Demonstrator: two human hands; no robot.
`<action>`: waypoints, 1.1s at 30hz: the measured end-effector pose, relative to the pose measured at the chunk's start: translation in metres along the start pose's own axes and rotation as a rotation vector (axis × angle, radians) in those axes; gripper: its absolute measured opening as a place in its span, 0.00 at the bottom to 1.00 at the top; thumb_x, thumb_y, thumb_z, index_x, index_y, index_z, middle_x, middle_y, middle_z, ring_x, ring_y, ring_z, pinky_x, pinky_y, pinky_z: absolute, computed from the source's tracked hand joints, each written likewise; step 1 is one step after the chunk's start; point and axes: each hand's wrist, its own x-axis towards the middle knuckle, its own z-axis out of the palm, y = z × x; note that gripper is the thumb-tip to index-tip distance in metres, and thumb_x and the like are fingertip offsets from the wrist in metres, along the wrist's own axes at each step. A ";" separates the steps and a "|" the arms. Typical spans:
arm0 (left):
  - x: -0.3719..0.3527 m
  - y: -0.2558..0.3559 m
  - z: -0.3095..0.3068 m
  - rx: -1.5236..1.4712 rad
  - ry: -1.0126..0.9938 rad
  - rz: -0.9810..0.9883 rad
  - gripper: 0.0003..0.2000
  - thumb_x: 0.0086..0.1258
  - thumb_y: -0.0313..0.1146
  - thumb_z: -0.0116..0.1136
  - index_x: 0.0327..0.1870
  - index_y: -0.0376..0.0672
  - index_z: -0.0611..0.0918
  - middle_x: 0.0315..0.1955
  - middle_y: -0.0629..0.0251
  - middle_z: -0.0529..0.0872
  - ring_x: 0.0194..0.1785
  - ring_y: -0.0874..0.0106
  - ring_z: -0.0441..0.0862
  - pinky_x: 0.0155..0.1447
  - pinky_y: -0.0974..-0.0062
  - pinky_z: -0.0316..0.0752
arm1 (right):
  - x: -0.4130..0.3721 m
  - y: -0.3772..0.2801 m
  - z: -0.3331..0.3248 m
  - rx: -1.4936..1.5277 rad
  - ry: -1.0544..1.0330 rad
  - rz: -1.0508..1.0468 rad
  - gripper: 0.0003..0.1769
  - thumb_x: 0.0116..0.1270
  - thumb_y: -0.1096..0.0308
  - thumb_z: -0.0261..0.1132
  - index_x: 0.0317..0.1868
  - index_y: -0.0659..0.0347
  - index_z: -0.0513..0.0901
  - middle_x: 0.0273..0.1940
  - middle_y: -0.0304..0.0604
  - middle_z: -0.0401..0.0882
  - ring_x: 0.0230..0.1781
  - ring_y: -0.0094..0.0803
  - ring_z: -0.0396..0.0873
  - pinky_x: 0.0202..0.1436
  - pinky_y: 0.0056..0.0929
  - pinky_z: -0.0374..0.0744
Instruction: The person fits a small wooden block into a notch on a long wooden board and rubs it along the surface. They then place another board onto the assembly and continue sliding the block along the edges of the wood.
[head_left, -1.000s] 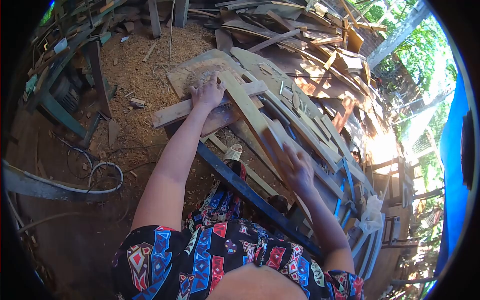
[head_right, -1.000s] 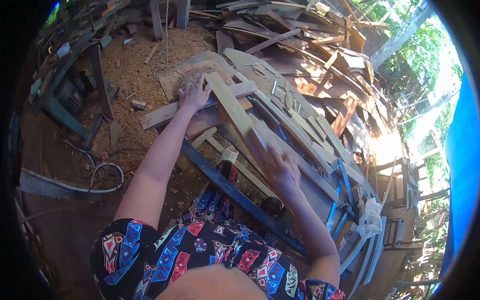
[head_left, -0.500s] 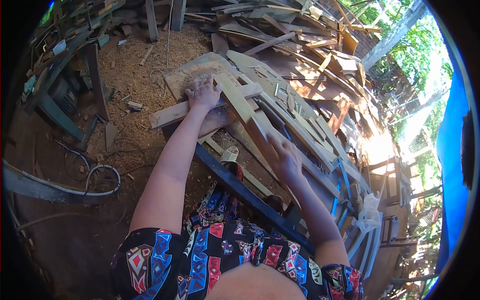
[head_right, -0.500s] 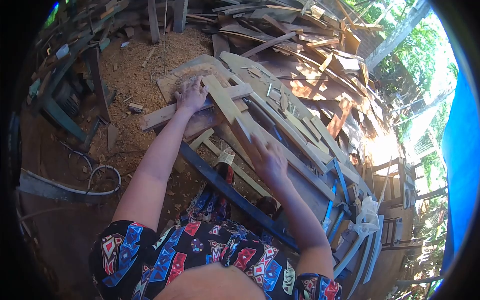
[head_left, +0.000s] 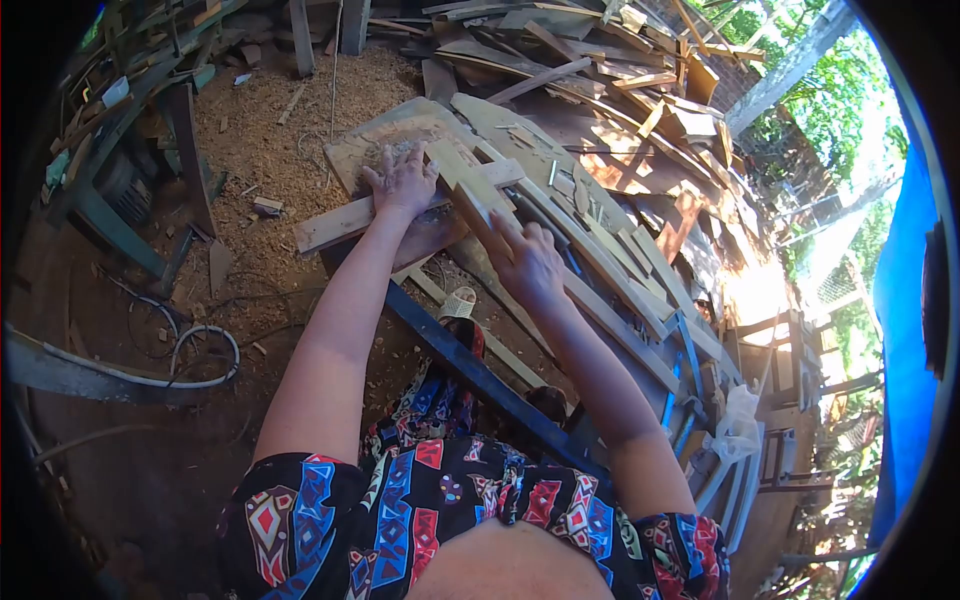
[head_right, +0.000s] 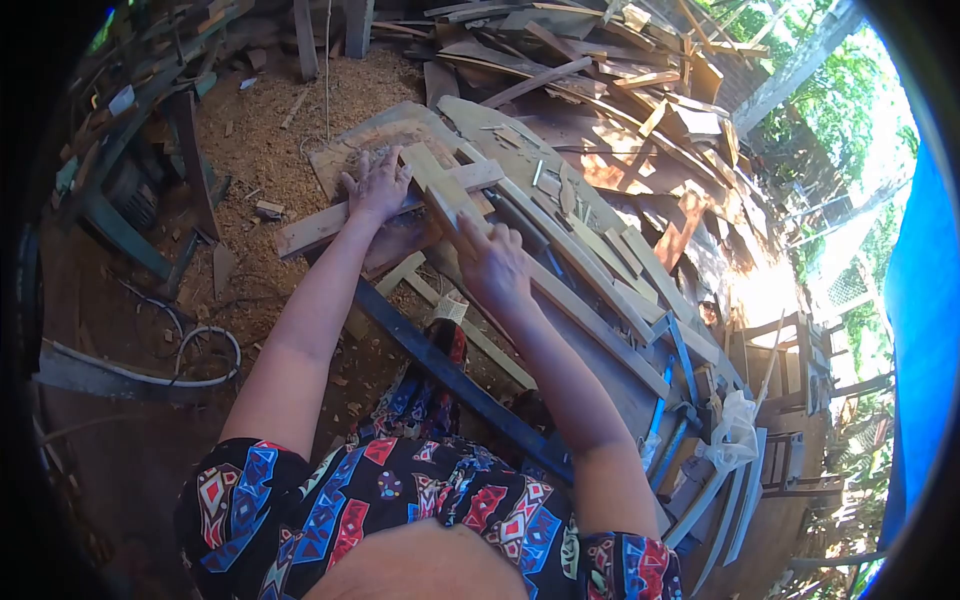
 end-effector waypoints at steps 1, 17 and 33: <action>0.001 0.000 0.001 0.003 0.001 -0.004 0.28 0.74 0.54 0.38 0.74 0.57 0.60 0.72 0.64 0.64 0.78 0.56 0.46 0.73 0.32 0.36 | 0.010 -0.003 0.003 -0.006 0.000 0.016 0.29 0.59 0.62 0.65 0.64 0.42 0.74 0.39 0.49 0.72 0.44 0.47 0.73 0.44 0.44 0.76; 0.000 0.001 0.001 -0.046 -0.028 -0.004 0.28 0.74 0.53 0.40 0.73 0.59 0.59 0.70 0.60 0.66 0.77 0.58 0.52 0.74 0.39 0.42 | -0.134 0.056 -0.066 -0.002 -0.088 0.226 0.32 0.58 0.58 0.67 0.65 0.42 0.74 0.45 0.48 0.73 0.49 0.47 0.74 0.50 0.42 0.76; -0.005 0.003 -0.007 -0.074 -0.013 -0.004 0.31 0.71 0.49 0.42 0.74 0.52 0.58 0.66 0.54 0.71 0.77 0.62 0.55 0.74 0.39 0.43 | 0.120 -0.001 0.038 0.021 -0.024 0.043 0.31 0.58 0.57 0.66 0.64 0.38 0.74 0.47 0.52 0.76 0.53 0.48 0.76 0.56 0.44 0.75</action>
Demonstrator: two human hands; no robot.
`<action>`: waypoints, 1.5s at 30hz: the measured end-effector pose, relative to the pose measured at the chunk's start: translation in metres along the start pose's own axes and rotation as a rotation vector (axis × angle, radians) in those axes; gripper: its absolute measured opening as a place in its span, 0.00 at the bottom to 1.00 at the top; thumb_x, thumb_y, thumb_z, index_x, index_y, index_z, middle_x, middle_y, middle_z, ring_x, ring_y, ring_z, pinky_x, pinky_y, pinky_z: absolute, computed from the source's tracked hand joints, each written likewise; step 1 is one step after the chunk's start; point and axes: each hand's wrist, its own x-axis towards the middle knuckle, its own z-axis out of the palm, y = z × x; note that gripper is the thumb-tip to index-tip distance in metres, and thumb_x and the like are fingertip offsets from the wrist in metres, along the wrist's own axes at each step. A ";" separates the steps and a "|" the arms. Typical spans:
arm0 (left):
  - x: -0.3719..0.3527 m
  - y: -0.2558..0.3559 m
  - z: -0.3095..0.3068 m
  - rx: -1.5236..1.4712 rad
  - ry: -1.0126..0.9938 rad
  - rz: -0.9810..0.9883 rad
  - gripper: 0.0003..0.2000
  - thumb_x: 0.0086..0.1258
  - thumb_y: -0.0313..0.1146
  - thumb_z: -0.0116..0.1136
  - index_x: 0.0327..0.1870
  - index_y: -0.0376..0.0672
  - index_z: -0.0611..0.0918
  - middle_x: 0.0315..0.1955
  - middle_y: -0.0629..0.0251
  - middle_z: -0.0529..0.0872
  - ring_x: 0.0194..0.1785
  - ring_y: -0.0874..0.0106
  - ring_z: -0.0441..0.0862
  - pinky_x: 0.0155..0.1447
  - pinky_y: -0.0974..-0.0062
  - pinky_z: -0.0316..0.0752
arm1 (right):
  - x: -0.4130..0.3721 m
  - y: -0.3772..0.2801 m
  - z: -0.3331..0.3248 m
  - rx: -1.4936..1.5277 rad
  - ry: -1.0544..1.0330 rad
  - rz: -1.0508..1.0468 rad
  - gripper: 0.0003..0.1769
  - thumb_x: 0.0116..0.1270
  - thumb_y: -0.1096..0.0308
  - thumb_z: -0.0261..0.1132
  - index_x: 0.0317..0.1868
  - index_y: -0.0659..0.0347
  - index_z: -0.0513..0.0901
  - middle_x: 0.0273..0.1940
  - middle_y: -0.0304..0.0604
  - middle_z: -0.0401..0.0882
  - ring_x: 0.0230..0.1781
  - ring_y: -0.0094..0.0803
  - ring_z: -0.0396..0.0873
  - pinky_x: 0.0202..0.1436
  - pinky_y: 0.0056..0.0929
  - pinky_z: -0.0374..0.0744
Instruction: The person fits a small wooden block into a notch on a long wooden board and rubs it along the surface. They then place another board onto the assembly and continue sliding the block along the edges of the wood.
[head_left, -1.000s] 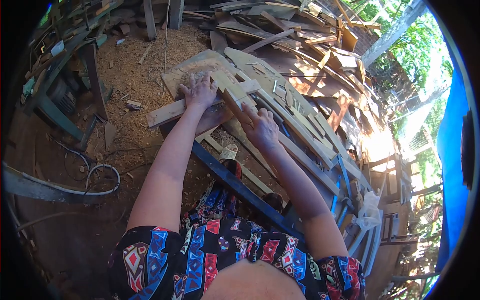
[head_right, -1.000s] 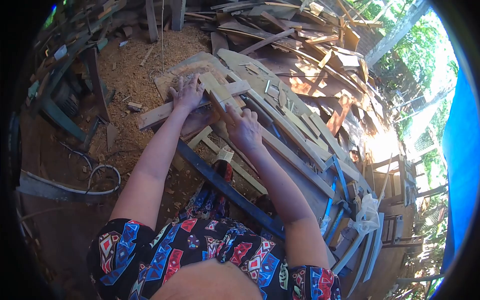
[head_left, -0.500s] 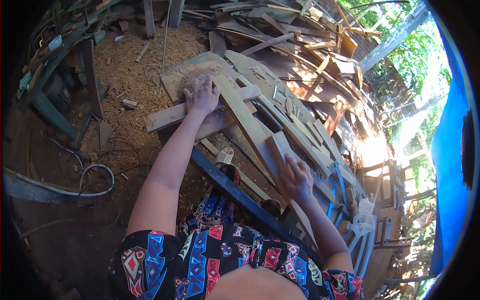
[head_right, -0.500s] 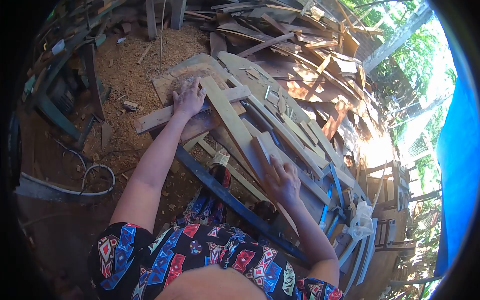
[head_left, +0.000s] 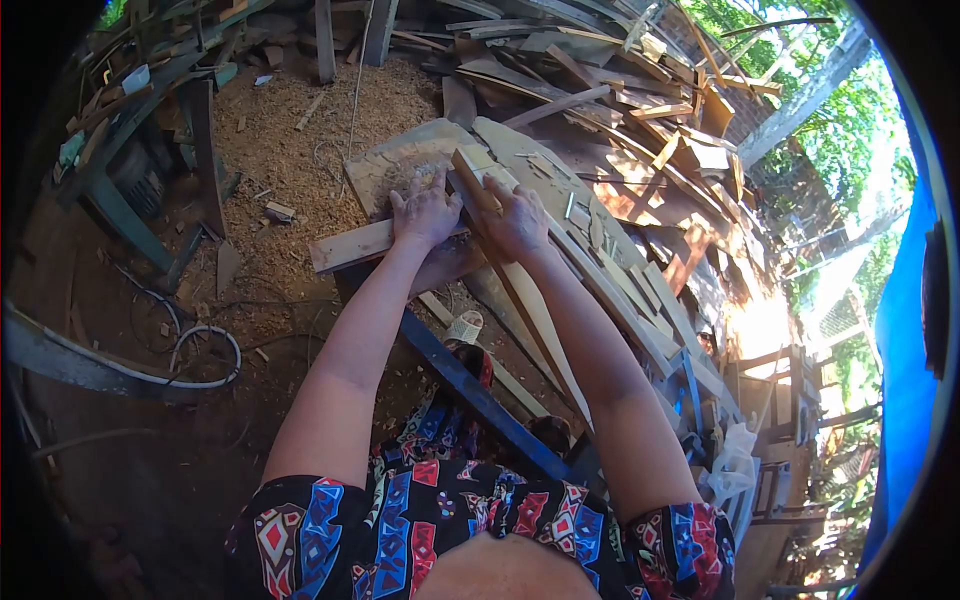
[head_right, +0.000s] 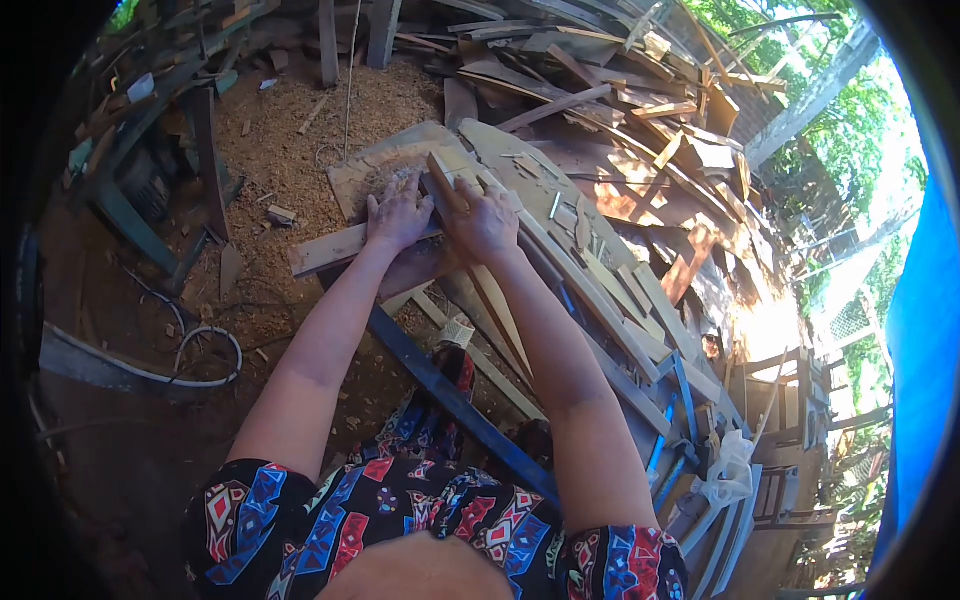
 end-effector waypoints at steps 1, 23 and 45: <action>0.000 0.000 -0.001 0.004 0.002 0.003 0.31 0.71 0.49 0.42 0.74 0.52 0.58 0.66 0.54 0.71 0.77 0.62 0.55 0.74 0.39 0.43 | -0.007 0.003 -0.003 -0.014 -0.005 -0.013 0.31 0.58 0.57 0.66 0.65 0.38 0.74 0.47 0.52 0.75 0.53 0.48 0.76 0.55 0.44 0.75; 0.004 -0.007 0.004 -0.058 -0.023 0.011 0.31 0.72 0.48 0.41 0.74 0.46 0.58 0.72 0.54 0.62 0.77 0.62 0.53 0.75 0.42 0.43 | -0.034 -0.011 -0.010 -0.032 -0.021 -0.025 0.31 0.59 0.60 0.66 0.65 0.41 0.72 0.47 0.52 0.73 0.53 0.50 0.74 0.51 0.45 0.77; 0.000 -0.005 0.000 -0.033 -0.028 0.024 0.30 0.71 0.48 0.41 0.72 0.43 0.61 0.69 0.51 0.67 0.76 0.62 0.56 0.75 0.43 0.44 | -0.206 0.030 -0.078 -0.030 -0.084 0.079 0.32 0.59 0.61 0.67 0.66 0.44 0.73 0.42 0.49 0.72 0.48 0.47 0.73 0.47 0.44 0.76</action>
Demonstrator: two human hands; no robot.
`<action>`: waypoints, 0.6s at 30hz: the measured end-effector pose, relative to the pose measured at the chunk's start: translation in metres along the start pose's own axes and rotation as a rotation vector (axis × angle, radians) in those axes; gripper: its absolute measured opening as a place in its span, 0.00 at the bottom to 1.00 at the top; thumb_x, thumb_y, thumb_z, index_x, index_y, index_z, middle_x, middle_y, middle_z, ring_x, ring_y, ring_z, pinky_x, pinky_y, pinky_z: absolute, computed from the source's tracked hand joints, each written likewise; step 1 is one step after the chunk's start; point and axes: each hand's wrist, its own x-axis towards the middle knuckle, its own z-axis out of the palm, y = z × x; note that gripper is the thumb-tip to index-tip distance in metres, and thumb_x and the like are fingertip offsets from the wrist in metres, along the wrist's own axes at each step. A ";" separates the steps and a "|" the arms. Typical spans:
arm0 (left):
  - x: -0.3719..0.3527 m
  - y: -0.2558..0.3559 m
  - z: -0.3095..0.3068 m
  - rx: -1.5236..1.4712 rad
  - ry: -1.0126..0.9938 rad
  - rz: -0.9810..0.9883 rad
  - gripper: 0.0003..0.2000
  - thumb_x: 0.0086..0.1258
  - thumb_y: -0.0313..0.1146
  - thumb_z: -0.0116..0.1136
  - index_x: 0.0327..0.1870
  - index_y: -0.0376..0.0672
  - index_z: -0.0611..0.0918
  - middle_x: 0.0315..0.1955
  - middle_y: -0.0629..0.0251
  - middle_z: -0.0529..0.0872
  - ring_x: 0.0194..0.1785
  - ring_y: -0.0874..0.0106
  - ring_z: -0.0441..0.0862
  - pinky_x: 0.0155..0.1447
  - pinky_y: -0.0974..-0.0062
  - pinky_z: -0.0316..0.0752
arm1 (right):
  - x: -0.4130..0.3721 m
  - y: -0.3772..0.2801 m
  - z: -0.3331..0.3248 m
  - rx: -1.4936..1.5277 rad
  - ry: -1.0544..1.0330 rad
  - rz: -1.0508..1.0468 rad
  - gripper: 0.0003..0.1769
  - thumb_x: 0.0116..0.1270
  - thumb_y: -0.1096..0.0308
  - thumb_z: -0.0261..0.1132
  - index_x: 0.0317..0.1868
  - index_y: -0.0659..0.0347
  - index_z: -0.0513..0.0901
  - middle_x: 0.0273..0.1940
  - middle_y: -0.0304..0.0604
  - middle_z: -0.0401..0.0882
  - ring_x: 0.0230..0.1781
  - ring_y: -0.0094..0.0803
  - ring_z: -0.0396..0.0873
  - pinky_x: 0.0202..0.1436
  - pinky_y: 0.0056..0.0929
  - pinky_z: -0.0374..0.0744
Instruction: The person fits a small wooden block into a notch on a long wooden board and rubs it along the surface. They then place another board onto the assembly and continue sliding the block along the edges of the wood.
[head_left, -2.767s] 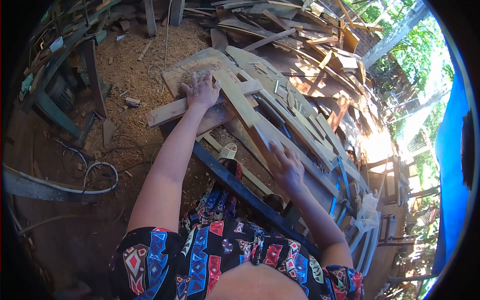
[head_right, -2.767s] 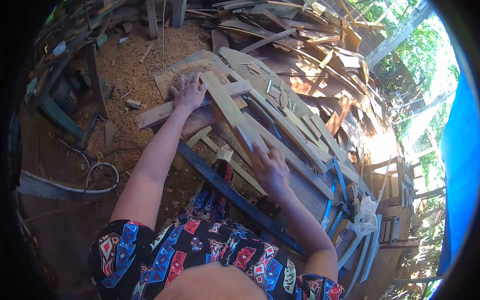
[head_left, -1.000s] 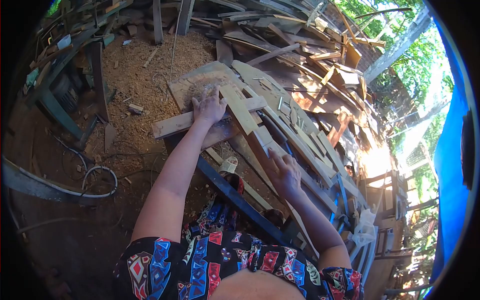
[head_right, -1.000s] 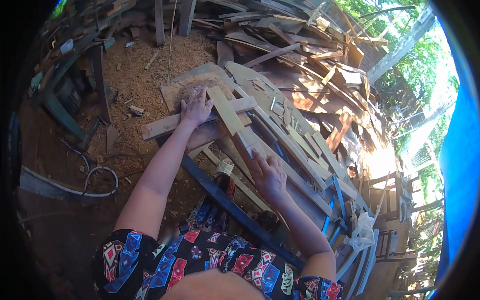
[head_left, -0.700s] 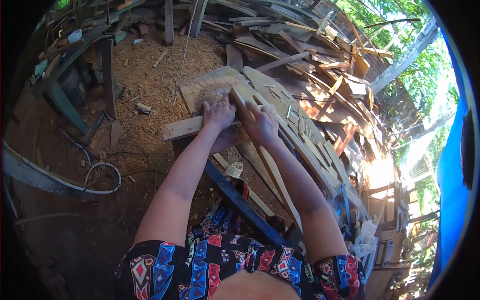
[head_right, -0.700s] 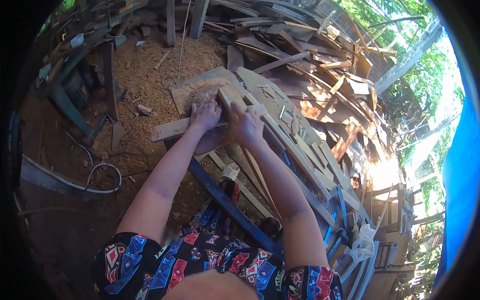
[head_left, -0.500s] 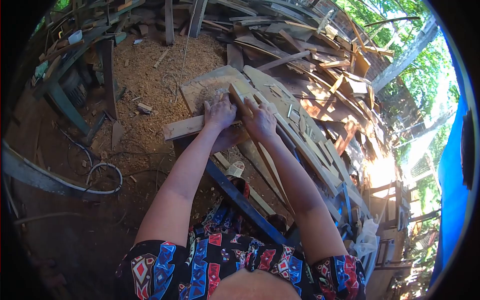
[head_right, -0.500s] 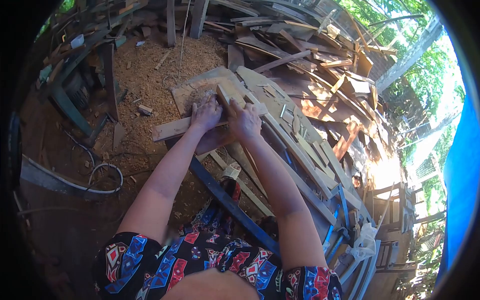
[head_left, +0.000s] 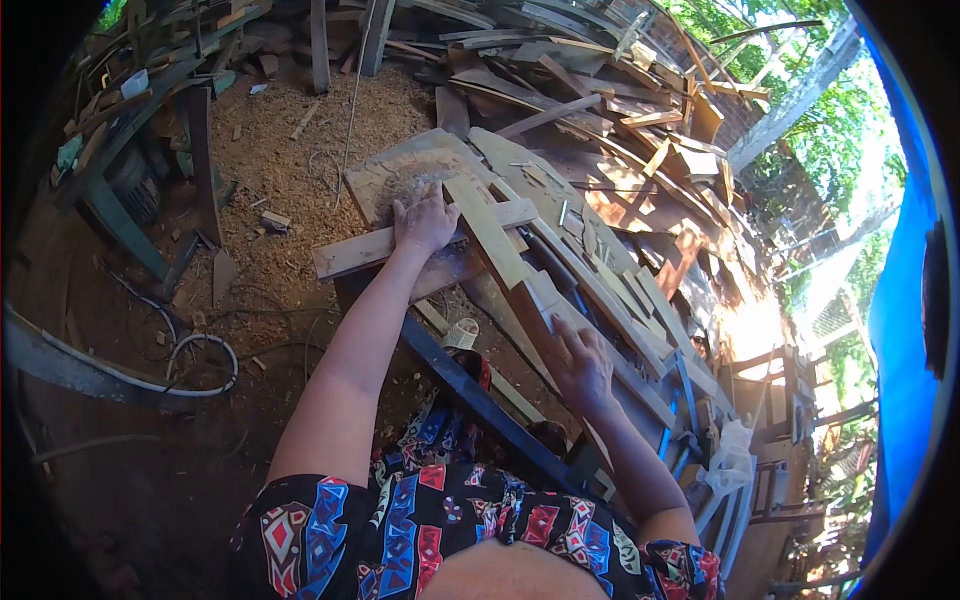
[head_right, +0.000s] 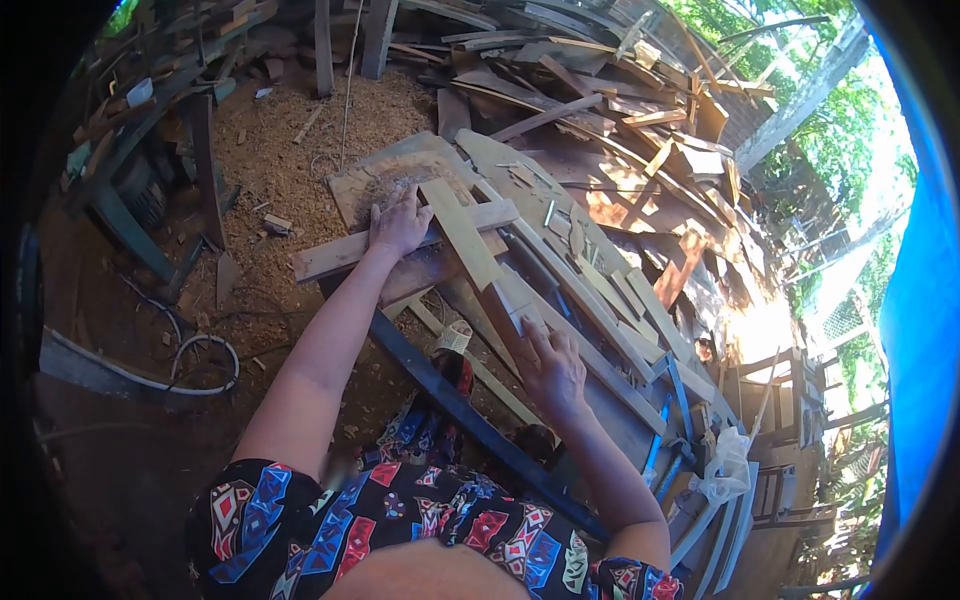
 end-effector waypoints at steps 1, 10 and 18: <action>0.001 0.000 0.000 -0.006 0.007 0.005 0.30 0.71 0.48 0.41 0.72 0.42 0.61 0.68 0.51 0.68 0.76 0.62 0.56 0.75 0.43 0.45 | 0.007 -0.001 0.000 0.005 0.006 -0.003 0.32 0.58 0.60 0.67 0.66 0.44 0.73 0.42 0.49 0.72 0.48 0.48 0.73 0.48 0.45 0.76; 0.000 0.001 -0.006 -0.025 -0.035 -0.004 0.34 0.68 0.50 0.44 0.73 0.41 0.59 0.70 0.48 0.64 0.75 0.61 0.58 0.76 0.44 0.43 | 0.187 -0.036 0.050 0.043 0.058 -0.055 0.30 0.59 0.57 0.64 0.64 0.42 0.74 0.48 0.53 0.77 0.52 0.51 0.76 0.54 0.46 0.75; 0.002 -0.002 0.000 -0.020 -0.016 0.008 0.35 0.67 0.50 0.44 0.73 0.41 0.60 0.70 0.48 0.64 0.76 0.60 0.58 0.75 0.45 0.44 | 0.210 -0.049 0.061 0.030 0.123 -0.117 0.29 0.58 0.57 0.63 0.64 0.44 0.75 0.47 0.55 0.77 0.52 0.52 0.75 0.55 0.46 0.74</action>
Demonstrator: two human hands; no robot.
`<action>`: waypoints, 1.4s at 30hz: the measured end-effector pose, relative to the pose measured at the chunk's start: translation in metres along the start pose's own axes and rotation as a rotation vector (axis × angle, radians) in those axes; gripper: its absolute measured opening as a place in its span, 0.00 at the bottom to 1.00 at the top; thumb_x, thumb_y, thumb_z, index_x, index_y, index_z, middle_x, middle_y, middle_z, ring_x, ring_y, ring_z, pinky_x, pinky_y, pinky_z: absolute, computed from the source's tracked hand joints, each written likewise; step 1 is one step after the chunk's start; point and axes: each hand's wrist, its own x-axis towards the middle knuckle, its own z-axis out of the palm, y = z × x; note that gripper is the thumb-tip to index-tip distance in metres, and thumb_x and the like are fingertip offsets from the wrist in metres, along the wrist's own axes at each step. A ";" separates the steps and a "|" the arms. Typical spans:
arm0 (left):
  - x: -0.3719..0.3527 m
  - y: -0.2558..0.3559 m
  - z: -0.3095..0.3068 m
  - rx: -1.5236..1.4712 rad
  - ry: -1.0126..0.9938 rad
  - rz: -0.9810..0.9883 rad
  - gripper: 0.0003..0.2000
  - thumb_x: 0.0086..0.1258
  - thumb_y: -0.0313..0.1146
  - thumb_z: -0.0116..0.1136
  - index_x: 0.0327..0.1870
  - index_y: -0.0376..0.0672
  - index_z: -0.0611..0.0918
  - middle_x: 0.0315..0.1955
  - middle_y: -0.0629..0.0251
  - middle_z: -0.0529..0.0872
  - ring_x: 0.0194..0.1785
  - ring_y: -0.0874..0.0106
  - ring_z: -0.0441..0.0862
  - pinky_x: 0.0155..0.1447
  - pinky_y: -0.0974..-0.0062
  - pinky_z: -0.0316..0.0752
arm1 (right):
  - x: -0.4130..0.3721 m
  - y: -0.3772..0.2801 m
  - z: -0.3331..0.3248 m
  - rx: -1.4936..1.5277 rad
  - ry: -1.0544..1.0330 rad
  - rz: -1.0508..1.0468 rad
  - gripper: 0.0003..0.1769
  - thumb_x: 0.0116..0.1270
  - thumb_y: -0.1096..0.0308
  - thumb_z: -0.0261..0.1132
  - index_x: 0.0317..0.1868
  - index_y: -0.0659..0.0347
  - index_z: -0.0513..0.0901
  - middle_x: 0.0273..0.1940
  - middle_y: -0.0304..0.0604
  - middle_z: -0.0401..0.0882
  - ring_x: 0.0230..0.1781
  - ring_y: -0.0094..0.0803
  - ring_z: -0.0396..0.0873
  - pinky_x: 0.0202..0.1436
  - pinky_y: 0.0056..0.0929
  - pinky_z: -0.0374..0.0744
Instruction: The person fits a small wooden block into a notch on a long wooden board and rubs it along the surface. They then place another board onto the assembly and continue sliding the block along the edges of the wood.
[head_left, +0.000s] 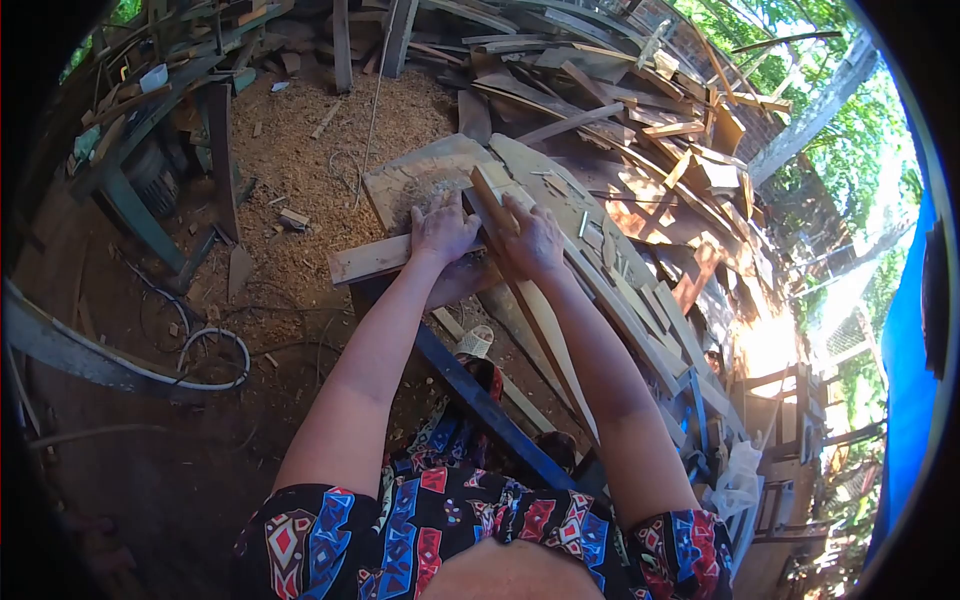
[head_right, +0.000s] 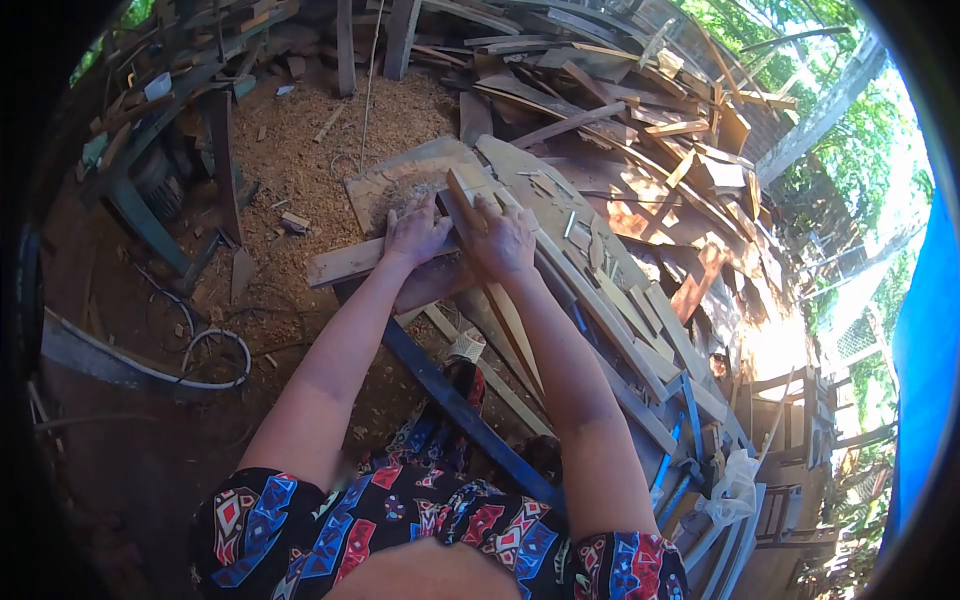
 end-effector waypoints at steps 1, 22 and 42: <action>0.000 0.000 0.000 0.005 0.005 0.004 0.35 0.67 0.50 0.44 0.73 0.41 0.60 0.70 0.48 0.64 0.76 0.60 0.58 0.75 0.44 0.45 | -0.011 0.000 -0.005 0.018 -0.006 -0.006 0.29 0.59 0.56 0.63 0.63 0.44 0.75 0.47 0.56 0.77 0.52 0.52 0.75 0.54 0.45 0.74; -0.004 0.002 0.000 0.039 0.024 0.064 0.32 0.69 0.48 0.41 0.75 0.52 0.58 0.70 0.58 0.67 0.75 0.64 0.59 0.72 0.39 0.47 | -0.193 0.034 -0.087 -0.003 -0.126 0.127 0.33 0.57 0.60 0.68 0.66 0.44 0.73 0.46 0.49 0.74 0.50 0.48 0.74 0.52 0.46 0.75; -0.001 -0.001 0.005 0.015 0.035 0.060 0.33 0.69 0.50 0.44 0.75 0.51 0.57 0.68 0.56 0.68 0.73 0.63 0.63 0.73 0.40 0.48 | -0.191 0.049 -0.083 0.016 -0.085 0.169 0.32 0.57 0.58 0.69 0.65 0.43 0.74 0.43 0.47 0.74 0.50 0.48 0.74 0.52 0.45 0.75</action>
